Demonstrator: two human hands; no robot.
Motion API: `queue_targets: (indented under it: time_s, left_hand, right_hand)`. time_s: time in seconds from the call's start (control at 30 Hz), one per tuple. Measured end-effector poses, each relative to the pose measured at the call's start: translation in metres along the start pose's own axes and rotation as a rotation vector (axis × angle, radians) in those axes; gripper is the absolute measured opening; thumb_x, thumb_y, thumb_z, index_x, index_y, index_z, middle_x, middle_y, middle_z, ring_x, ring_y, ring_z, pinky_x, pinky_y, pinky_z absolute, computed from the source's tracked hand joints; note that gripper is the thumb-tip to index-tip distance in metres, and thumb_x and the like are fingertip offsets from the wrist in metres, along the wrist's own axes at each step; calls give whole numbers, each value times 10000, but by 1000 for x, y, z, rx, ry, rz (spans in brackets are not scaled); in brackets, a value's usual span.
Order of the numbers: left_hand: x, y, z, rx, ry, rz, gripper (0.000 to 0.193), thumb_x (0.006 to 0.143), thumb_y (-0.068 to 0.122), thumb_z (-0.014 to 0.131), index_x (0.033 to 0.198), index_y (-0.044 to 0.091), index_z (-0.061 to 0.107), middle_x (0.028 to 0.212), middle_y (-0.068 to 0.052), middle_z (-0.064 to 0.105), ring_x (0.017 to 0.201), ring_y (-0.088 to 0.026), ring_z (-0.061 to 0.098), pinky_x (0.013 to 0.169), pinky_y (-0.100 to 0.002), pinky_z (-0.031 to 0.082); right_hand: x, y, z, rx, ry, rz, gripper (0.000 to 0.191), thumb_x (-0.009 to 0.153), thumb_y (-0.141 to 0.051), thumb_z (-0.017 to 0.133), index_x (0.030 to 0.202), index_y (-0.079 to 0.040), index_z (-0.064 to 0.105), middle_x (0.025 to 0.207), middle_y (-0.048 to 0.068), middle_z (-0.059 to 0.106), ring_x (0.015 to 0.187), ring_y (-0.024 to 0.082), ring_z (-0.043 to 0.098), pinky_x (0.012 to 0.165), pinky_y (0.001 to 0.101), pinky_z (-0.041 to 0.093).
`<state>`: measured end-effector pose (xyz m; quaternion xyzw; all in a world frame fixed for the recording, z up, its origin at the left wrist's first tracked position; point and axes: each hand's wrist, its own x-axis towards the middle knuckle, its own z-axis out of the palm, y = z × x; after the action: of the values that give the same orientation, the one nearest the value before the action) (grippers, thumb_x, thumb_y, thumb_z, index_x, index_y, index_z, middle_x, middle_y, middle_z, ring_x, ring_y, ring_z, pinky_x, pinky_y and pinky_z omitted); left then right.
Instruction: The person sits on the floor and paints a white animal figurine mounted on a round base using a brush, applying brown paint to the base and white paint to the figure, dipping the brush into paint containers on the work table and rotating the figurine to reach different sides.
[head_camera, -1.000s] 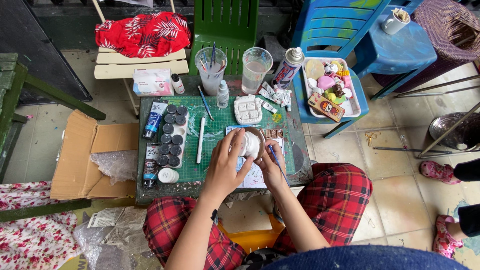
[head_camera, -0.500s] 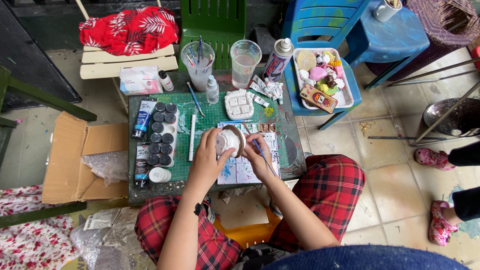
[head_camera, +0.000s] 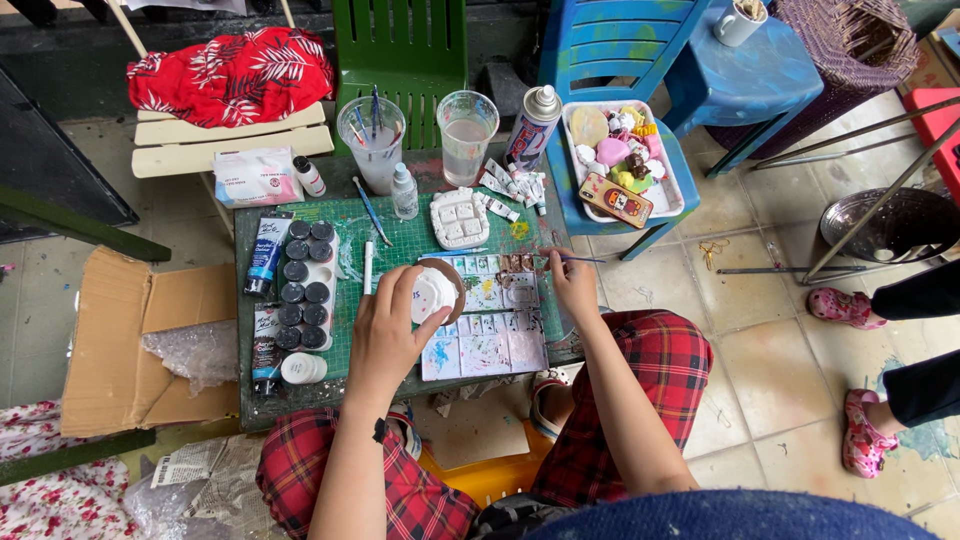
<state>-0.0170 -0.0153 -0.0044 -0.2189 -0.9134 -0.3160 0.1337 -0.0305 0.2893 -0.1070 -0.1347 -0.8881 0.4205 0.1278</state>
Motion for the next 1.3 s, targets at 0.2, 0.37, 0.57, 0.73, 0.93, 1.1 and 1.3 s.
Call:
queue_targets:
  time_s: [0.2, 0.37, 0.57, 0.73, 0.93, 1.1, 1.3]
  left_hand:
    - [4, -5, -5, 33, -2, 31, 627, 867, 408, 793, 1332, 73, 539, 1331, -97, 575, 1051, -352, 655, 852, -458, 547]
    - [3, -7, -3, -13, -20, -8, 627, 875, 379, 789, 1354, 64, 536, 1347, -109, 566, 1064, -359, 648, 863, -444, 559]
    - [5, -7, -6, -26, 20, 70, 626, 857, 349, 814, 1339, 55, 541, 1318, -123, 569, 1075, -358, 642, 877, -443, 555]
    - [7, -5, -7, -42, 80, 137, 603, 861, 318, 827, 1337, 51, 572, 1305, -119, 587, 1060, -334, 659, 874, -423, 568]
    - [10, 0, -8, -6, 136, 210, 579, 813, 264, 844, 1305, 47, 628, 1263, -103, 619, 1035, -303, 673, 874, -406, 578]
    - [9, 3, -13, -12, 156, 195, 565, 807, 257, 869, 1279, 43, 643, 1239, -95, 636, 1026, -283, 679, 869, -394, 576]
    - [10, 7, -16, -9, 183, 199, 578, 783, 271, 889, 1251, 34, 646, 1219, -97, 638, 1050, -275, 679, 871, -383, 572]
  right_hand:
    - [-3, -3, 11, -114, 30, 3, 148, 1008, -236, 602, 1055, -96, 606, 805, 76, 761, 658, 300, 710, 599, 414, 514]
    - [-7, -2, 13, -190, -12, 30, 152, 1007, -269, 621, 1034, -120, 617, 787, 76, 764, 683, 344, 700, 612, 462, 506]
    - [-10, -13, 10, -71, 67, 26, 148, 1025, -232, 620, 1015, -85, 621, 759, 76, 746, 632, 251, 679, 586, 392, 498]
    - [-34, -56, -1, 549, 49, -136, 109, 1088, -122, 527, 1056, -23, 558, 848, 84, 725, 672, 108, 597, 616, 262, 473]
    - [-50, -108, -20, 337, 2, -525, 42, 1017, -22, 595, 1054, -6, 602, 950, 129, 737, 732, 155, 678, 672, 279, 539]
    - [-54, -127, -26, 250, -74, -605, 98, 942, 24, 643, 1028, -18, 663, 975, 123, 762, 790, 219, 749, 678, 300, 571]
    - [-63, -139, -32, 197, -103, -671, 85, 942, 22, 657, 1014, -23, 650, 983, 118, 747, 844, 273, 749, 738, 329, 582]
